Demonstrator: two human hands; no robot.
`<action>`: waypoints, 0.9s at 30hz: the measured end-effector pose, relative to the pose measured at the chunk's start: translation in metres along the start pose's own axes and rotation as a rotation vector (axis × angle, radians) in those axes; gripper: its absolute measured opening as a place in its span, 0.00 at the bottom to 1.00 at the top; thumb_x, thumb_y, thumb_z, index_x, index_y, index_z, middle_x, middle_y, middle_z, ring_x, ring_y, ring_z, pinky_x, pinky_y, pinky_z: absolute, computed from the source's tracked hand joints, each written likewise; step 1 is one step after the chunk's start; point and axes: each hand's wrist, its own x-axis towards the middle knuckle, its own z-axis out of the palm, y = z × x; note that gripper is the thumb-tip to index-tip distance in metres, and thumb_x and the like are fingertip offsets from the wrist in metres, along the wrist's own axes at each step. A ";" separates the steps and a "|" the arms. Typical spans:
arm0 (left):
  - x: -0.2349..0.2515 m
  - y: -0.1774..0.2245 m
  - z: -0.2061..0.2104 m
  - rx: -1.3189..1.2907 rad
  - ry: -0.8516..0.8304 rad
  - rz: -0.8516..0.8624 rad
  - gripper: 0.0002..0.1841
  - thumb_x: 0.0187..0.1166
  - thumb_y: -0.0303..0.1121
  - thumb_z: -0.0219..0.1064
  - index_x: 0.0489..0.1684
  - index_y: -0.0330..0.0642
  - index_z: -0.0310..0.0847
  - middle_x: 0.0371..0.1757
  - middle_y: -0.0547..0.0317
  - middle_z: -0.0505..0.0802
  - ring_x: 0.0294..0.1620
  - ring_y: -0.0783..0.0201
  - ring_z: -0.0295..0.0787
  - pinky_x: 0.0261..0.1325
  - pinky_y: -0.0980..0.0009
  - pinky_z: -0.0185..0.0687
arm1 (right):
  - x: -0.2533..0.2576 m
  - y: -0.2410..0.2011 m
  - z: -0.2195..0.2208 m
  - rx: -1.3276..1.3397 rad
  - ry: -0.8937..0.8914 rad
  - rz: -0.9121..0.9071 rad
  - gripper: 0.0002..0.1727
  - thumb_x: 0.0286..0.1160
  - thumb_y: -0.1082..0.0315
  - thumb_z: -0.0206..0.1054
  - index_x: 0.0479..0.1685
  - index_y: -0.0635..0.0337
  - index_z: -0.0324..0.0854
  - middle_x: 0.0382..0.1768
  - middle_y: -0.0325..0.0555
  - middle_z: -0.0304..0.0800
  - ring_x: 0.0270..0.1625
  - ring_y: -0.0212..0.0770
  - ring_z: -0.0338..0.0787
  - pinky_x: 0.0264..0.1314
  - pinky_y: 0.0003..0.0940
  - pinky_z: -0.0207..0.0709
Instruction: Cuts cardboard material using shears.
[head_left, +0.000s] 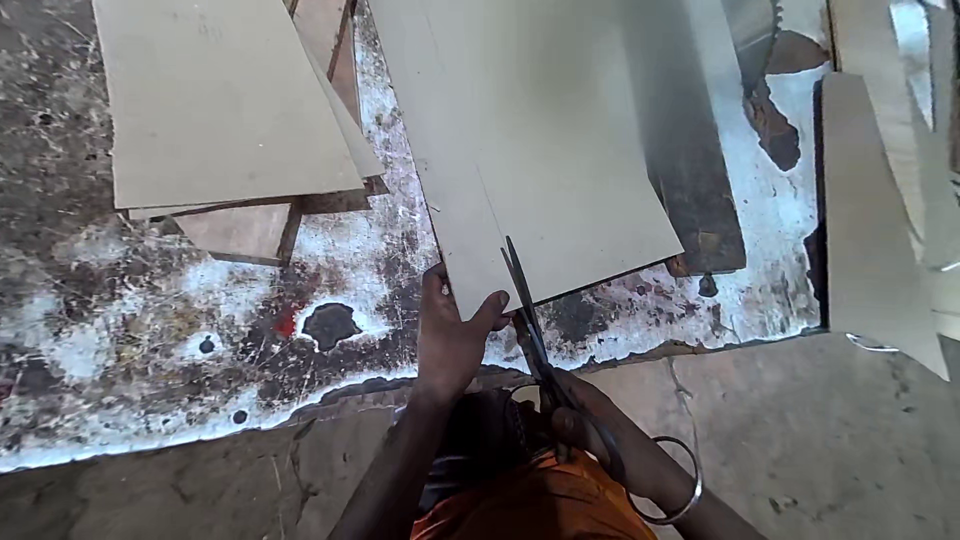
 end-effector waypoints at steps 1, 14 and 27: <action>0.000 0.000 0.000 -0.005 -0.001 0.004 0.37 0.70 0.19 0.77 0.77 0.49 0.62 0.50 0.46 0.93 0.38 0.46 0.98 0.40 0.53 0.99 | 0.000 -0.001 0.000 0.010 -0.013 -0.001 0.43 0.63 0.20 0.62 0.48 0.55 0.74 0.30 0.38 0.79 0.27 0.34 0.82 0.30 0.32 0.81; 0.002 -0.002 0.001 0.023 0.029 -0.008 0.37 0.68 0.19 0.77 0.77 0.45 0.61 0.45 0.43 0.95 0.35 0.45 0.98 0.39 0.53 1.00 | 0.002 0.003 0.009 0.093 -0.030 -0.061 0.43 0.68 0.20 0.57 0.47 0.58 0.73 0.24 0.39 0.79 0.22 0.34 0.81 0.27 0.32 0.79; 0.001 -0.005 -0.001 0.030 0.027 -0.008 0.37 0.69 0.19 0.78 0.77 0.48 0.62 0.45 0.43 0.95 0.35 0.45 0.97 0.39 0.54 0.99 | 0.000 0.001 0.016 0.256 0.014 -0.068 0.28 0.76 0.34 0.65 0.40 0.53 0.76 0.19 0.34 0.77 0.17 0.31 0.79 0.21 0.29 0.79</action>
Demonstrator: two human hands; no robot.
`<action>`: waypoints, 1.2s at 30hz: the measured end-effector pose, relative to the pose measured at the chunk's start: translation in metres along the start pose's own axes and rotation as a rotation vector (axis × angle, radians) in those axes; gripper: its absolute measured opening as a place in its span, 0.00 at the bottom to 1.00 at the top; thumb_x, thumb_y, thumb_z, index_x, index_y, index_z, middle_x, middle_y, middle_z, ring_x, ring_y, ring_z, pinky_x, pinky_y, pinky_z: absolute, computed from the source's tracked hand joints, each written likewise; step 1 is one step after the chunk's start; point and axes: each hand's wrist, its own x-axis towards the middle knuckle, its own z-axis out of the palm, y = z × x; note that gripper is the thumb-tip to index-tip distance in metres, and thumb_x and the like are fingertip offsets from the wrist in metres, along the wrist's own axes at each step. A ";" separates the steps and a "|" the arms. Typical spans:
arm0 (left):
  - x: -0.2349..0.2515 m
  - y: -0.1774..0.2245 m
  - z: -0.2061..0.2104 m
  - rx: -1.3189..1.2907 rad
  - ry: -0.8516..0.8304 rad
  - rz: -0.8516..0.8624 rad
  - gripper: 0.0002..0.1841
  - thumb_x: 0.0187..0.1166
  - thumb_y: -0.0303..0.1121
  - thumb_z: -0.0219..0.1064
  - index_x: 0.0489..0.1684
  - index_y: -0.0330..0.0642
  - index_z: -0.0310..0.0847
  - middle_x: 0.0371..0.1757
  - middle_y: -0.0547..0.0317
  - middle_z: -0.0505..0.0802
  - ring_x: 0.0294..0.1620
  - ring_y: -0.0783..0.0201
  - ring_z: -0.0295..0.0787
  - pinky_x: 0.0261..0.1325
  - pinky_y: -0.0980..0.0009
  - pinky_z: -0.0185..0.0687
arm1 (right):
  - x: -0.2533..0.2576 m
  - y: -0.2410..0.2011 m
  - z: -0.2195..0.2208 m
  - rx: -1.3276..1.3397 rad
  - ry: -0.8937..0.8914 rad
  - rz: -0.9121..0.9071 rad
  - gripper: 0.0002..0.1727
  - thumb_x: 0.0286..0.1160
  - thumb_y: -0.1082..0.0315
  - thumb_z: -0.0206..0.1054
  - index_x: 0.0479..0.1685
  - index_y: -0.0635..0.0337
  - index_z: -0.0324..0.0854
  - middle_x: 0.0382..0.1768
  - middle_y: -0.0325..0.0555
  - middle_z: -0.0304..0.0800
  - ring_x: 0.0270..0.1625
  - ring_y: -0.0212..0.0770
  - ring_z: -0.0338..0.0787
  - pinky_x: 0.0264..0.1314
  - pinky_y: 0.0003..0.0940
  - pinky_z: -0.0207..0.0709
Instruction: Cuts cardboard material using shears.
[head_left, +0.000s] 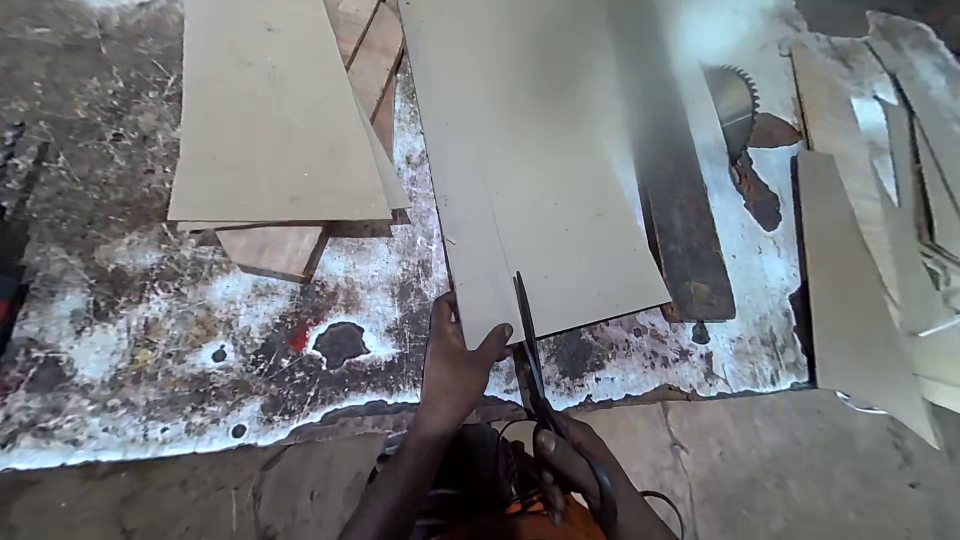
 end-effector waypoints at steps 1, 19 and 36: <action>0.000 0.000 0.000 0.009 0.001 -0.003 0.37 0.69 0.20 0.78 0.78 0.48 0.62 0.45 0.44 0.95 0.35 0.46 0.97 0.40 0.54 0.99 | 0.000 0.000 0.000 -0.001 0.004 0.003 0.28 0.76 0.34 0.65 0.40 0.53 0.76 0.19 0.34 0.77 0.17 0.31 0.78 0.21 0.29 0.79; -0.002 -0.002 0.002 -0.027 0.002 -0.003 0.34 0.74 0.24 0.76 0.78 0.51 0.61 0.46 0.42 0.95 0.29 0.43 0.97 0.33 0.53 0.99 | -0.005 0.002 0.001 0.042 0.073 0.010 0.13 0.74 0.56 0.74 0.32 0.53 0.78 0.12 0.34 0.75 0.11 0.31 0.77 0.14 0.28 0.77; -0.001 -0.001 -0.003 0.122 -0.069 -0.001 0.32 0.76 0.29 0.75 0.77 0.53 0.61 0.38 0.50 0.95 0.25 0.52 0.95 0.30 0.60 0.97 | 0.003 -0.003 -0.003 -0.104 0.094 0.012 0.32 0.75 0.33 0.67 0.35 0.58 0.79 0.20 0.42 0.82 0.20 0.37 0.84 0.24 0.32 0.82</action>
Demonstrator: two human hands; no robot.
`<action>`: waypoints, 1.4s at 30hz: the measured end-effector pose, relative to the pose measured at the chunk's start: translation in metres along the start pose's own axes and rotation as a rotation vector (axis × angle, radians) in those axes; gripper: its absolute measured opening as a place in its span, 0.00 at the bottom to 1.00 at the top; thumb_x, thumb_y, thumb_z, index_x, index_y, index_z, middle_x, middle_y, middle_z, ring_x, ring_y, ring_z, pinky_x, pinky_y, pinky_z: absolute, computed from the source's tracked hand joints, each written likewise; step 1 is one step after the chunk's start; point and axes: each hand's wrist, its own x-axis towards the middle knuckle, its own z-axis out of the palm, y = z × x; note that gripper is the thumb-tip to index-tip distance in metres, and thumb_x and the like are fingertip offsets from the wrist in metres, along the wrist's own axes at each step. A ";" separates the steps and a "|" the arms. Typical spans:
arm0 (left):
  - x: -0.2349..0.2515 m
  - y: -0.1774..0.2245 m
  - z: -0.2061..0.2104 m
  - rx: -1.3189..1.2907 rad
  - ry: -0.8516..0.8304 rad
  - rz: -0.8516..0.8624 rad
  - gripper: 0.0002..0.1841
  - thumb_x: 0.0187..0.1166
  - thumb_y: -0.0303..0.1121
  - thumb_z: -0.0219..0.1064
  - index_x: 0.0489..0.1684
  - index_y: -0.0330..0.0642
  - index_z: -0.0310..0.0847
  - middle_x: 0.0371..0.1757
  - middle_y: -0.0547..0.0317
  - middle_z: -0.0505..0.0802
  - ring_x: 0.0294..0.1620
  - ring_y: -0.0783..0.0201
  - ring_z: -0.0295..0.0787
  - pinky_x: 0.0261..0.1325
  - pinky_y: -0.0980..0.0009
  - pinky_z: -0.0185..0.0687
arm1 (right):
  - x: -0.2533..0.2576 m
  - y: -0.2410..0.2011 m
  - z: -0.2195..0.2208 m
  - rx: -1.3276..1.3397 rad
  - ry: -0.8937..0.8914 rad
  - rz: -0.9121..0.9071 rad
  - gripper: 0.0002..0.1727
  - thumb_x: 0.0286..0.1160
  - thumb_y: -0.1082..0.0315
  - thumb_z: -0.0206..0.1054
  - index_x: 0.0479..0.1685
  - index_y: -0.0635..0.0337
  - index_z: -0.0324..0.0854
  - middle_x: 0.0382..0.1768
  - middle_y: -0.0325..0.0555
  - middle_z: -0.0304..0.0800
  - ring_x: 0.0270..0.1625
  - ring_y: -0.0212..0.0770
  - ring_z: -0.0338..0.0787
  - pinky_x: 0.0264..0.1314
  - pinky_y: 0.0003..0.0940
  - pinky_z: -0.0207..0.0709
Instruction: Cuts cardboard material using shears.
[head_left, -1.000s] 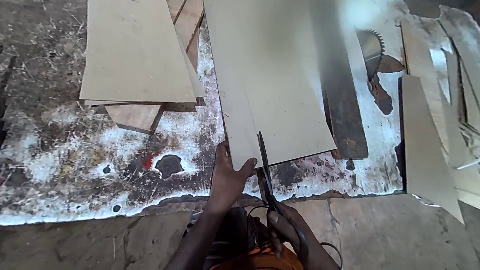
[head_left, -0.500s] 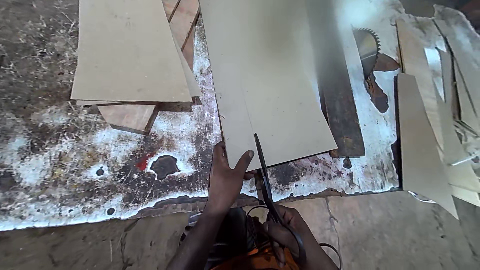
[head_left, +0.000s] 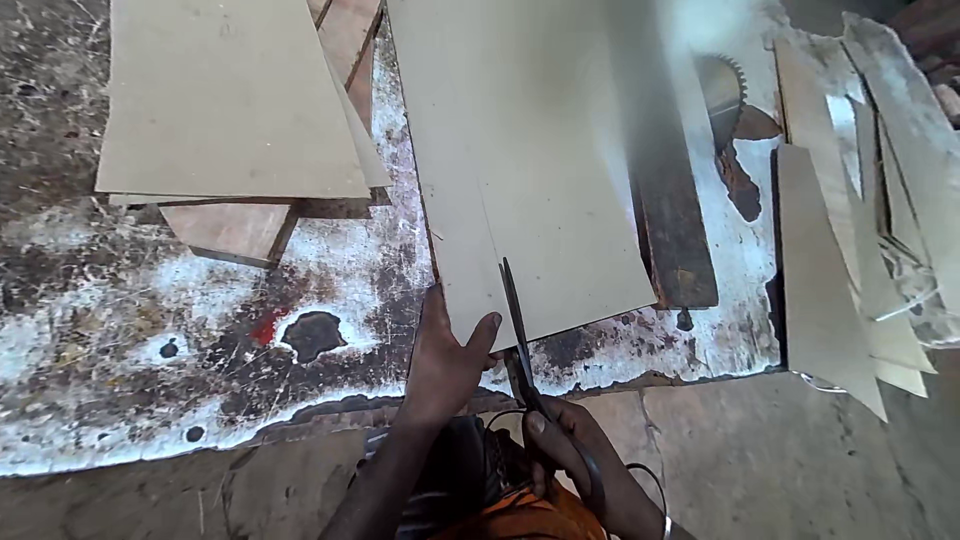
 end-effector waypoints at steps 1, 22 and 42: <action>0.000 0.000 0.000 0.006 0.005 -0.002 0.32 0.76 0.30 0.75 0.77 0.54 0.61 0.38 0.50 0.95 0.25 0.52 0.95 0.30 0.60 0.97 | 0.000 0.002 0.001 0.001 0.013 -0.017 0.30 0.75 0.35 0.68 0.35 0.58 0.80 0.20 0.42 0.81 0.19 0.36 0.83 0.23 0.32 0.81; -0.003 0.006 0.002 0.024 0.018 -0.071 0.36 0.76 0.29 0.75 0.81 0.54 0.57 0.37 0.49 0.94 0.21 0.54 0.93 0.26 0.62 0.96 | -0.007 -0.008 0.009 0.087 0.078 0.074 0.21 0.72 0.48 0.77 0.30 0.56 0.77 0.13 0.39 0.78 0.12 0.33 0.79 0.14 0.29 0.77; -0.005 -0.036 -0.009 1.072 0.158 0.864 0.17 0.78 0.45 0.64 0.58 0.57 0.94 0.76 0.64 0.88 0.84 0.58 0.75 0.88 0.47 0.63 | 0.009 -0.006 0.003 0.010 0.061 0.137 0.15 0.72 0.56 0.74 0.31 0.55 0.75 0.12 0.38 0.76 0.11 0.34 0.78 0.14 0.29 0.76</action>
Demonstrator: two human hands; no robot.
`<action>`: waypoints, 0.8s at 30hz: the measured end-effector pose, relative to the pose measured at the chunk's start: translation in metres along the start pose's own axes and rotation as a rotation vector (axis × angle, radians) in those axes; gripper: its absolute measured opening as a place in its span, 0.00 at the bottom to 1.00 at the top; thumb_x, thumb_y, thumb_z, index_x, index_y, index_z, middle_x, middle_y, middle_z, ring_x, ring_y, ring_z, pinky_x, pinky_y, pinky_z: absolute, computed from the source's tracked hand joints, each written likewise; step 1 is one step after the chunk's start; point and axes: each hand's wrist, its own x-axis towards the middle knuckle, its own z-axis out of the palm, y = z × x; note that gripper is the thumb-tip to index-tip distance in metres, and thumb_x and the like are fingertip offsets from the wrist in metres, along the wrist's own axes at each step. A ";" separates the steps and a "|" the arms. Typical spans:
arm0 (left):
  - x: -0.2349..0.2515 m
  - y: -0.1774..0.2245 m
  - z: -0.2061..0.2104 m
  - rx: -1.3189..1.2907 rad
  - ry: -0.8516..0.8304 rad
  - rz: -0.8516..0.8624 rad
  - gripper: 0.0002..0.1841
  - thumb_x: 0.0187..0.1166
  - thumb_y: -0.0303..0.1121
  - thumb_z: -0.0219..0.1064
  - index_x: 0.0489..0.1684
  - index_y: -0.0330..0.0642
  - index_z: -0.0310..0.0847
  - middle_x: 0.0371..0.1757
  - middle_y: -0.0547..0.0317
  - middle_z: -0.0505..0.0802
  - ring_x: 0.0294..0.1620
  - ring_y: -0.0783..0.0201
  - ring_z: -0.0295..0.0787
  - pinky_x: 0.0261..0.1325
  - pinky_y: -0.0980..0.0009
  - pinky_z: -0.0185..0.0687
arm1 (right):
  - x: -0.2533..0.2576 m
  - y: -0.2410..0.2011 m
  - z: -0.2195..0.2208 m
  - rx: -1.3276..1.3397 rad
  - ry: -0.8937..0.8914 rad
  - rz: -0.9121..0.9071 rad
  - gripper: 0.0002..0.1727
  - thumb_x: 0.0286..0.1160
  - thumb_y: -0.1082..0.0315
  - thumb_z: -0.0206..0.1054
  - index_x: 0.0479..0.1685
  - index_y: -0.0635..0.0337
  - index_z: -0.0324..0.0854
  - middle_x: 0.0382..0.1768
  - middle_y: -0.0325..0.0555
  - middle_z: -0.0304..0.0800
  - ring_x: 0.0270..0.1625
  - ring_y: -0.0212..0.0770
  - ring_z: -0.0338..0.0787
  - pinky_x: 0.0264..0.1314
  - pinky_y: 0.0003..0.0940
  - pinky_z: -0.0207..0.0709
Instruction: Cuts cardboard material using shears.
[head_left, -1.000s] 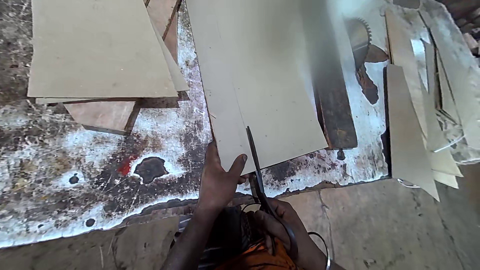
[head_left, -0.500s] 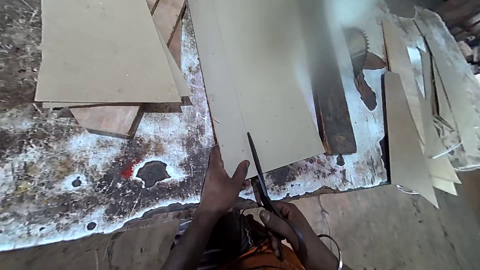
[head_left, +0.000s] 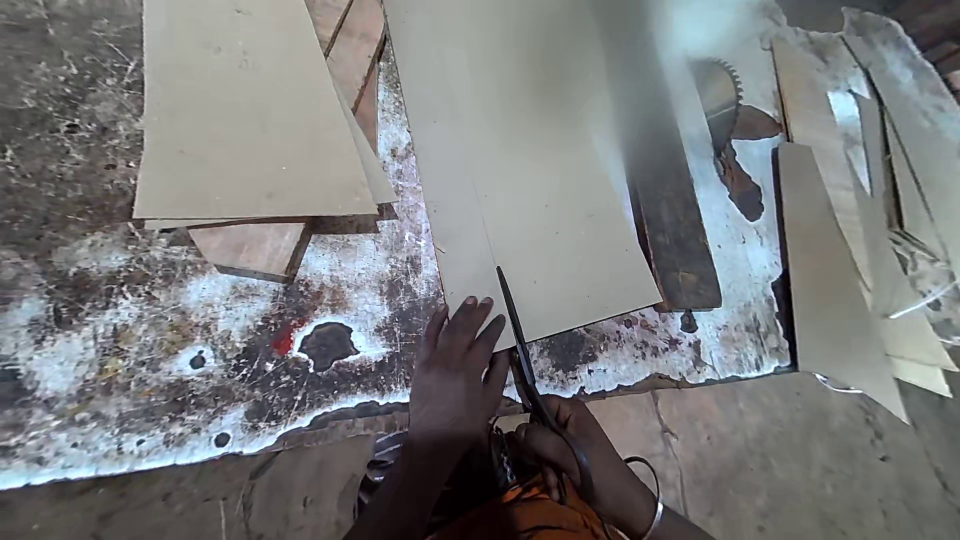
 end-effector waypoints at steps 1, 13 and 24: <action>0.002 -0.003 0.005 0.000 0.023 0.037 0.17 0.78 0.43 0.64 0.58 0.55 0.94 0.72 0.65 0.90 0.82 0.59 0.78 0.87 0.50 0.67 | 0.001 0.000 0.000 -0.015 0.008 0.006 0.16 0.71 0.55 0.74 0.31 0.55 0.75 0.13 0.38 0.76 0.11 0.34 0.78 0.14 0.30 0.76; 0.005 -0.005 0.008 -0.015 0.090 0.092 0.17 0.81 0.39 0.61 0.56 0.48 0.95 0.66 0.61 0.94 0.74 0.57 0.86 0.79 0.55 0.80 | -0.008 -0.011 -0.002 0.009 -0.016 0.043 0.24 0.72 0.44 0.76 0.37 0.57 0.78 0.18 0.40 0.81 0.16 0.35 0.83 0.20 0.30 0.81; 0.004 -0.010 -0.014 -0.020 0.027 0.250 0.18 0.87 0.44 0.59 0.59 0.47 0.93 0.64 0.59 0.95 0.73 0.56 0.87 0.83 0.35 0.66 | -0.024 -0.053 -0.008 -0.071 -0.136 0.120 0.34 0.78 0.30 0.59 0.37 0.58 0.80 0.24 0.42 0.84 0.21 0.38 0.87 0.26 0.35 0.87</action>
